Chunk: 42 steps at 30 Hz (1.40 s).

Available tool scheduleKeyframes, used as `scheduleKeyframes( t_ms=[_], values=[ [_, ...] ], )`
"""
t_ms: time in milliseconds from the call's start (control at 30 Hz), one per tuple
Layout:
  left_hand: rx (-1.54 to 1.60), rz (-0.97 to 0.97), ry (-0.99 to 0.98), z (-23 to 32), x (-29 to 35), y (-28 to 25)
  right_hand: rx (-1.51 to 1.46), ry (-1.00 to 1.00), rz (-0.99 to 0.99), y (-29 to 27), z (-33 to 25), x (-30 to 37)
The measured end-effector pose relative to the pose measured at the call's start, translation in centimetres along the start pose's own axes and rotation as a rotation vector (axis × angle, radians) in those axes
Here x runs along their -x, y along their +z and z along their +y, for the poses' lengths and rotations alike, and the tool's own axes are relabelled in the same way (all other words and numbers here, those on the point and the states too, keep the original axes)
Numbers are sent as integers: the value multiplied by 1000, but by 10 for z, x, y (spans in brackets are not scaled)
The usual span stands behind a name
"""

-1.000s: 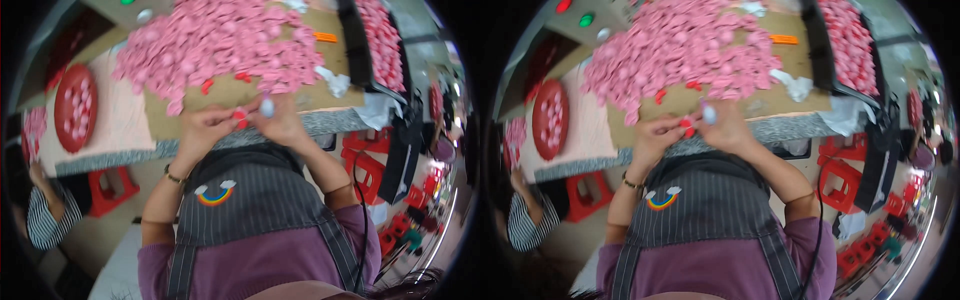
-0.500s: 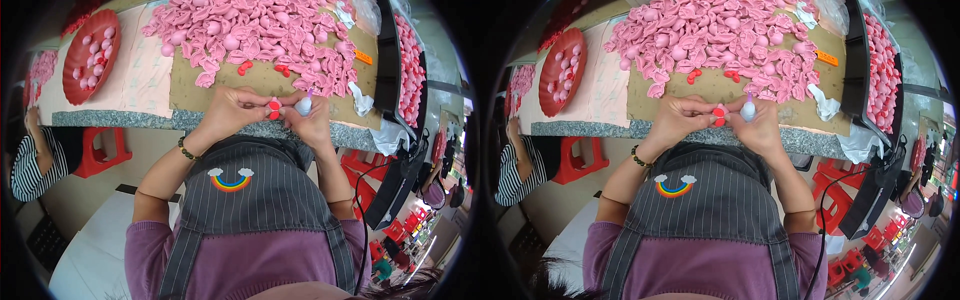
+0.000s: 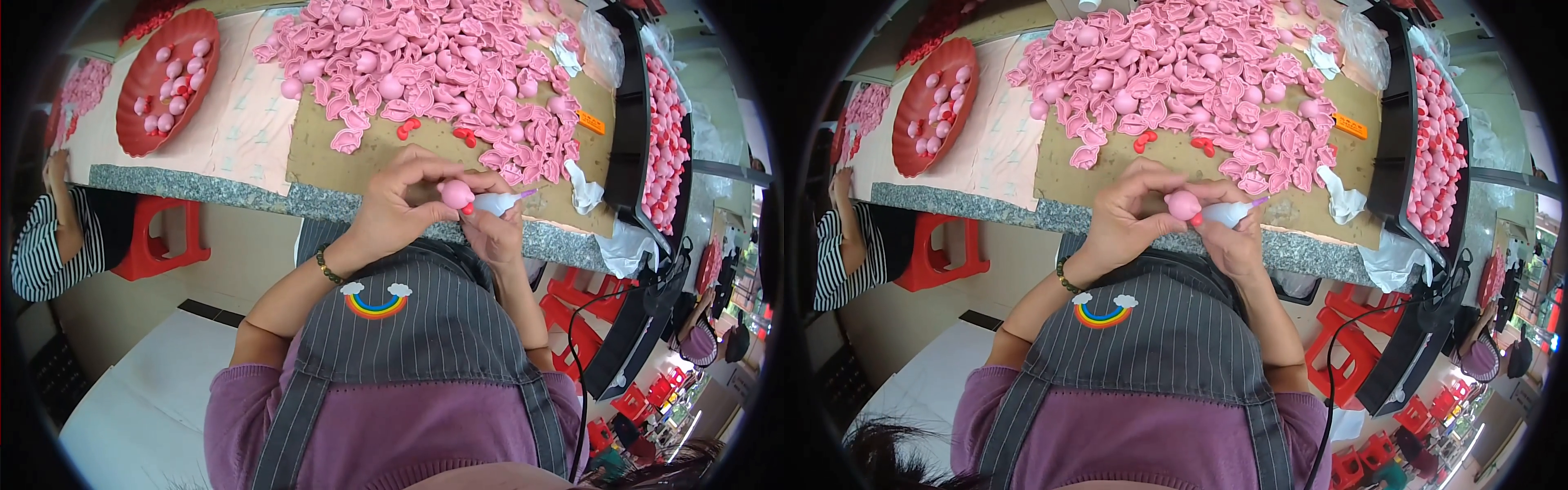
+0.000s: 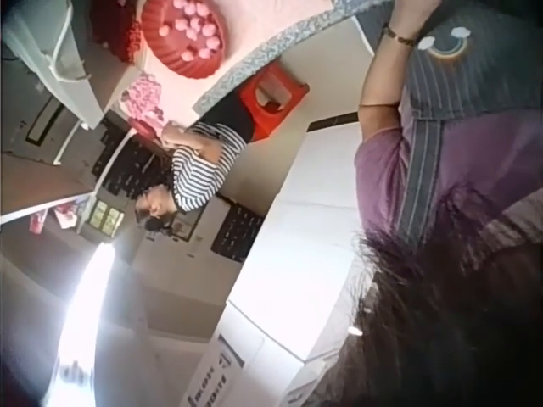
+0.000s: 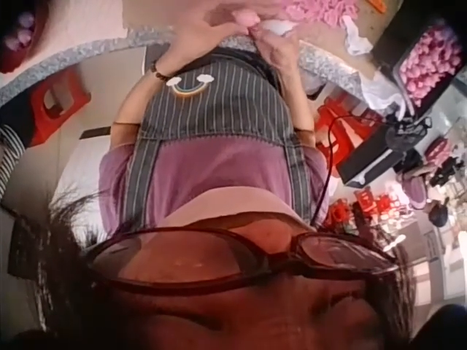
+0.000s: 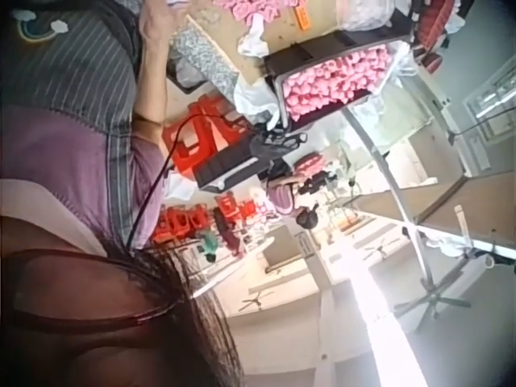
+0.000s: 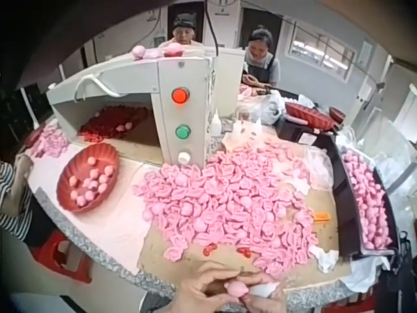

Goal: Assembling small pink toy components using a glue bottle.

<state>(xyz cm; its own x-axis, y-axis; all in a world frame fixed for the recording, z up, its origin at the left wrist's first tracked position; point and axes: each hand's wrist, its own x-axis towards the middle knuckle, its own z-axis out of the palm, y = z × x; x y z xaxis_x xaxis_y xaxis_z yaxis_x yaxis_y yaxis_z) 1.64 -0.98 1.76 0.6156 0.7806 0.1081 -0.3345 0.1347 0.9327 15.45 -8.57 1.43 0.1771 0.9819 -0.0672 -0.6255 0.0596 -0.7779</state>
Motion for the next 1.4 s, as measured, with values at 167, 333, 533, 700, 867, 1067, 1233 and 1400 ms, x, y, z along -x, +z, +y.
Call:
scheduleKeyframes(
  t_ms=[167,333,533,700,867,1067,1233,1400],
  values=[
    [-36,-49,-17,-3,0,-3,194,-113,51,-2,6,-3],
    [-140,6,-45,-6,4,-5,559,-75,180,12,3,2],
    [-160,-91,15,-10,3,-18,614,-242,-6,2,-1,-4],
    [61,-161,-62,-8,-5,-27,659,-322,-29,-6,8,-13],
    [-63,-116,-96,3,-14,-13,804,-412,33,1,-9,-11],
    [-278,-42,-106,-20,9,-18,864,-388,110,-3,9,-2],
    [-22,-62,-107,-15,15,-10,657,-404,121,4,13,9],
    [4,-38,-124,-17,3,-5,659,-383,139,2,8,-2]
  ],
)
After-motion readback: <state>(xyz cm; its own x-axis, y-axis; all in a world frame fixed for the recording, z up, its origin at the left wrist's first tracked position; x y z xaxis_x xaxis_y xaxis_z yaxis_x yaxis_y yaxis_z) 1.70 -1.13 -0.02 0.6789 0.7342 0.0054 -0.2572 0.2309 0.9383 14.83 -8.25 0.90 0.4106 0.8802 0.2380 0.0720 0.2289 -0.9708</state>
